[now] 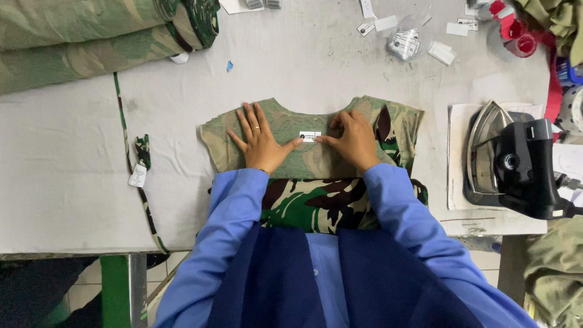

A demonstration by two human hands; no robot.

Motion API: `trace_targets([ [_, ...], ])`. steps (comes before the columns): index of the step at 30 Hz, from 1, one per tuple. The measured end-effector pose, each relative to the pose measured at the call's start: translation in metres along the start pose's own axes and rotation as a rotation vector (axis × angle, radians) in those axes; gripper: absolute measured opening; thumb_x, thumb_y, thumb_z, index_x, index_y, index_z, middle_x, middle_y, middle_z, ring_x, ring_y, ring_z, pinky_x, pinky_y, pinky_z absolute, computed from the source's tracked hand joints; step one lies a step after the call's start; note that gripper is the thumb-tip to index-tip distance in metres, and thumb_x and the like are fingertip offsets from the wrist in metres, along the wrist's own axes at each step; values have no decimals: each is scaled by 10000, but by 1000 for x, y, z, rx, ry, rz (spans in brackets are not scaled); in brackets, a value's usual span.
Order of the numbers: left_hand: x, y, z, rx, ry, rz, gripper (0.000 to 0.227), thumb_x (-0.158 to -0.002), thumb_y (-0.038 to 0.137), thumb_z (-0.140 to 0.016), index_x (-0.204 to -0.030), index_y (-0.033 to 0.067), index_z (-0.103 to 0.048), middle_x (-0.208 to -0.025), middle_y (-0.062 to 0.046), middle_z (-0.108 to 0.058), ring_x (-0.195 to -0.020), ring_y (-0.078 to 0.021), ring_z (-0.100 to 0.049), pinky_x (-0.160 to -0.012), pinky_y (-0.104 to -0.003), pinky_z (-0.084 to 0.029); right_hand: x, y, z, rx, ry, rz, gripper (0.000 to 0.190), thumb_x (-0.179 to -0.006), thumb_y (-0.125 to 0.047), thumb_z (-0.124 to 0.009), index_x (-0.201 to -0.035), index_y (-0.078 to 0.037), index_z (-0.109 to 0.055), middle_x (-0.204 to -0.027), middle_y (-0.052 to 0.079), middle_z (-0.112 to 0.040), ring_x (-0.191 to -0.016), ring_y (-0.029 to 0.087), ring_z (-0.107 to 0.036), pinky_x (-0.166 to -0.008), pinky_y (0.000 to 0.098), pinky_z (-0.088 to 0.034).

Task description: The person irons a camouflage-patterned shirt on a white table. They repeatedly pick up small white tags, place them on the shirt's collar area, and press them with a steam iron. The person also folds the shirt and adjusts its position on the table throughout the process.

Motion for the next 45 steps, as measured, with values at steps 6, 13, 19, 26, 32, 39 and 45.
trace_targets([
  [6,-4,-3,-6,-25,16,4,1235,-776,698,-646,-1566,41,39,-1616,-217,115,-1483,-423,126,-1085,-741,51,1,0,-1,5,35,-2,445,-713,-466,-825,-903,-145,-582,-907,88,-519,-929,341,-582,-841,435,-441],
  [13,-6,-9,-12,18,57,-6,1162,-812,645,-632,-1571,106,64,-1605,-224,130,-1463,-470,128,-1057,-780,47,20,10,37,74,92,97,433,-755,-420,-799,-946,-95,-584,-942,144,-551,-945,378,-593,-799,474,-456],
  [19,-2,-60,38,39,289,27,774,-892,672,-430,-1521,246,-278,-1622,-106,-108,-1490,-339,-40,-1130,-677,-26,102,175,209,636,541,-452,566,-978,-424,-778,-1356,-46,-596,-1344,288,-400,-1182,481,-310,-867,651,-273],
  [26,21,-125,79,493,678,-2,389,-975,262,-595,-1341,154,-522,-1492,-126,-364,-1402,-304,-248,-1125,-526,-239,80,165,203,352,220,-424,440,-1056,-419,-659,-1228,-43,-506,-1018,347,-660,-902,567,-598,-723,578,-431],
  [32,22,-129,79,502,783,-78,312,-998,184,-629,-1304,166,-576,-1358,-149,-445,-1335,-372,-379,-1111,-552,-260,22,-35,98,347,-88,203,445,-900,-440,-646,-1233,-156,-565,-1037,187,-713,-940,402,-696,-800,501,-549],
  [39,13,-89,86,545,774,-183,270,-985,135,-614,-1254,113,-592,-1271,-135,-525,-1271,-344,-458,-1085,-521,-323,-2,-164,17,316,-153,732,549,-893,-541,-572,-1314,-191,-521,-848,175,-676,-697,375,-710,-577,464,-572],
  [45,28,-105,95,543,789,-197,237,-988,98,-630,-1221,134,-634,-1216,-125,-573,-1216,-347,-512,-1061,-497,-351,6,-57,79,374,-85,340,514,-900,-488,-627,-1228,-97,-562,-801,225,-696,-740,397,-713,-628,477,-559],
])
Point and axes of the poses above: each hand's wrist, its own x-axis away from the middle knuckle, its own z-axis out of the back of the hand, y = z × x, the point moved 4 cm from there along -x, towards the middle knuckle
